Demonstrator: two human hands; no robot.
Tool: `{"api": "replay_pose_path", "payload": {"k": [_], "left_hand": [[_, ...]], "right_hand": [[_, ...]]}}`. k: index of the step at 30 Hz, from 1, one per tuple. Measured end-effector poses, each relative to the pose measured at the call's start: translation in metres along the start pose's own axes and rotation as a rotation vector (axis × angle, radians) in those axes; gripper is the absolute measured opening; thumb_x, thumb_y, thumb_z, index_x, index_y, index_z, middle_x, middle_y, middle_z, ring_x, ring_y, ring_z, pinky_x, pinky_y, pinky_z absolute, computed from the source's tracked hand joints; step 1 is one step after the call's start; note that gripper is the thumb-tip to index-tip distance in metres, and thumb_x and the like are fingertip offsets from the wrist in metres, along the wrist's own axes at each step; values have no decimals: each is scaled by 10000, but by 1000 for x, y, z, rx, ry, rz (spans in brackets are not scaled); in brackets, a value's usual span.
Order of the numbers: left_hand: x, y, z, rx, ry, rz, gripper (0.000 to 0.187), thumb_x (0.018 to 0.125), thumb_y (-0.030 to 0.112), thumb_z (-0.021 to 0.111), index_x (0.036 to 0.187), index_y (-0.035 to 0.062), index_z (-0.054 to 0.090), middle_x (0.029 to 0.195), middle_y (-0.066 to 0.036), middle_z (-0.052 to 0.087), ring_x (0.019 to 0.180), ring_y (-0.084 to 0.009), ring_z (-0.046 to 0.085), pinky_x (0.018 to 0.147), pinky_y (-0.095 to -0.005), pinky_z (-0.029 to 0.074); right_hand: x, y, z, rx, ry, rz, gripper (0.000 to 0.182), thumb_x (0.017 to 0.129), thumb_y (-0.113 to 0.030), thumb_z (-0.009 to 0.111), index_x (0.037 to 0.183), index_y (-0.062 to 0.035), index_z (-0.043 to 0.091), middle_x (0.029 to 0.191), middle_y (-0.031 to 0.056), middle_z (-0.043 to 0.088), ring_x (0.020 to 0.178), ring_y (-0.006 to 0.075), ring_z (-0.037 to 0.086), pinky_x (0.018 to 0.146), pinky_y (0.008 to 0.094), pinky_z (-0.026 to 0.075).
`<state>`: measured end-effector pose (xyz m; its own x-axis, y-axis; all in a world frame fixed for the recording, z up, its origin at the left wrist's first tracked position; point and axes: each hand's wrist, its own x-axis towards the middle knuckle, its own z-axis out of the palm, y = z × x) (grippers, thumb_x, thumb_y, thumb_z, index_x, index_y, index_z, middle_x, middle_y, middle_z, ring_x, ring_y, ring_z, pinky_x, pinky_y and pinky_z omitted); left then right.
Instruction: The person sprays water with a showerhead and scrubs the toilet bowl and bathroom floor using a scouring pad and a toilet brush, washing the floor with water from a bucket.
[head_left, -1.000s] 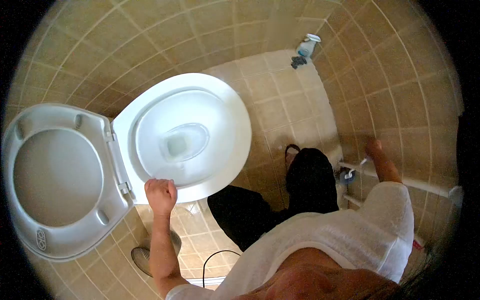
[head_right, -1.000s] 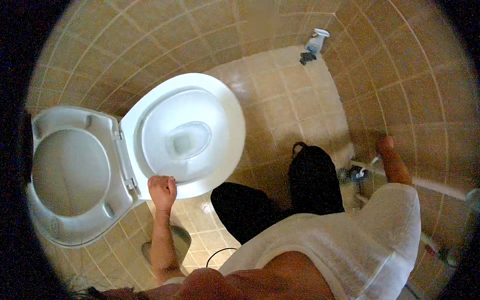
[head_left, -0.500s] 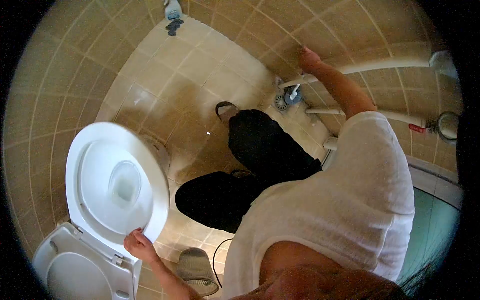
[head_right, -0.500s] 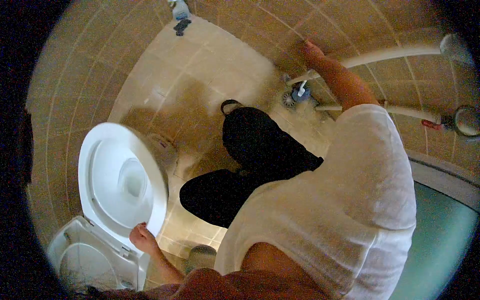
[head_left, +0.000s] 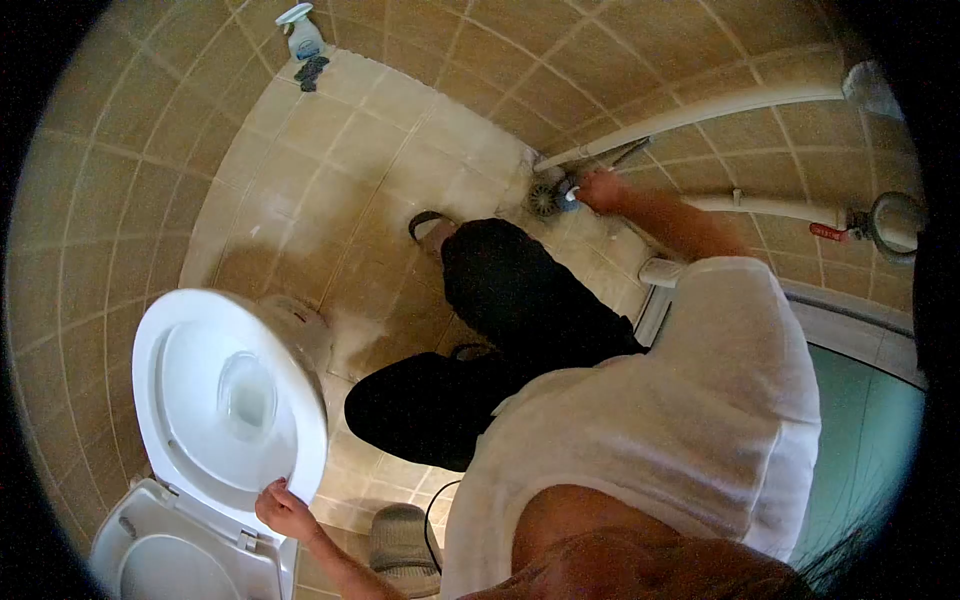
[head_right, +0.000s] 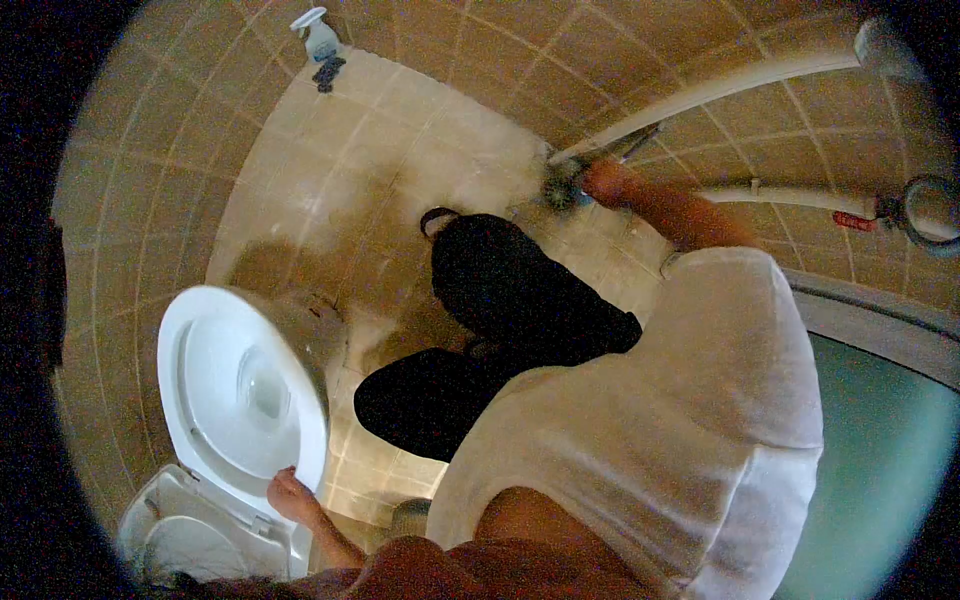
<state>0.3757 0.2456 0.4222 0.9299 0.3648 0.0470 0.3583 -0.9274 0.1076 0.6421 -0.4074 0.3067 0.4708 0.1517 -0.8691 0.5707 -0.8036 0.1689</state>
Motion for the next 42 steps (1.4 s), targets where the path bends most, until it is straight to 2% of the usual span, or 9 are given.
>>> {"api": "replay_pose_path", "payload": {"k": [3, 15, 21, 27, 29, 32, 35, 37, 42], "left_hand": [[1, 0, 0, -35, -22, -31, 334, 829, 188, 359, 630, 41, 583, 681, -94, 589, 689, -281, 510, 694, -380, 370], [-1, -5, 1, 7, -47, -53, 191, 740, 136, 471, 633, 38, 596, 676, -105, 595, 706, -284, 532, 816, -403, 353], [5, 13, -7, -61, 92, -18, 218, 723, 148, 489, 542, 53, 566, 583, -70, 573, 588, -248, 524, 739, -373, 377], [7, 8, -4, -69, 125, -85, 187, 694, 133, 512, 524, 68, 552, 568, -44, 563, 593, -228, 518, 728, -376, 380], [12, 11, -8, -135, 120, -104, 149, 679, 114, 511, 541, 72, 550, 567, -24, 560, 591, -213, 521, 749, -384, 382], [19, 25, -14, -62, 133, -306, 90, 676, 114, 510, 645, 82, 588, 837, -73, 572, 837, -258, 505, 844, -418, 330], [15, 55, -2, 97, 104, -604, 190, 691, 159, 515, 848, 107, 608, 1140, -103, 470, 1104, -328, 359, 966, -476, 183], [19, 67, 4, 90, 84, -718, 257, 692, 193, 516, 931, 130, 588, 1166, -81, 461, 1137, -305, 342, 989, -502, 103], [32, 69, -5, 27, 6, -842, 254, 656, 185, 512, 890, 143, 605, 1134, -40, 483, 1119, -269, 359, 995, -487, 103]], "right_hand": [[-10, 48, 72, -323, 543, -55, 363, 817, -190, 434, 1149, -42, 443, 1198, 113, 440, 1122, 261, 384, 973, 409, 248], [22, 37, 25, -97, -254, 140, 245, 699, -186, 587, 896, -41, 578, 844, 138, 604, 842, 278, 568, 722, 398, 441], [-8, -23, -75, 196, 425, -65, 315, 741, -94, 503, 1046, -19, 506, 888, 185, 566, 829, 324, 549, 717, 409, 437], [54, -96, -247, 810, 228, -261, 521, 784, -52, 453, 1283, -103, 311, 1005, 214, 545, 925, 285, 543, 756, 377, 435], [98, -132, -282, 331, 415, -333, 524, 809, -51, 425, 1305, -119, 271, 1017, 201, 541, 897, 275, 547, 752, 365, 430], [169, -172, -324, 488, 485, -751, 510, 833, -68, 399, 1316, -130, 245, 997, 184, 542, 857, 293, 546, 745, 365, 426], [186, -210, -363, 621, 90, -667, 513, 840, -47, 375, 1322, -146, 231, 977, 187, 533, 819, 293, 538, 737, 363, 423], [202, -232, -390, 266, 264, -786, 605, 797, 7, 417, 1323, -205, 205, 1178, 197, 448, 969, 332, 510, 807, 410, 420], [242, -360, -480, -125, 192, -812, 520, 854, -100, 368, 1328, -219, 192, 1026, 218, 510, 906, 297, 531, 759, 397, 427]]}}
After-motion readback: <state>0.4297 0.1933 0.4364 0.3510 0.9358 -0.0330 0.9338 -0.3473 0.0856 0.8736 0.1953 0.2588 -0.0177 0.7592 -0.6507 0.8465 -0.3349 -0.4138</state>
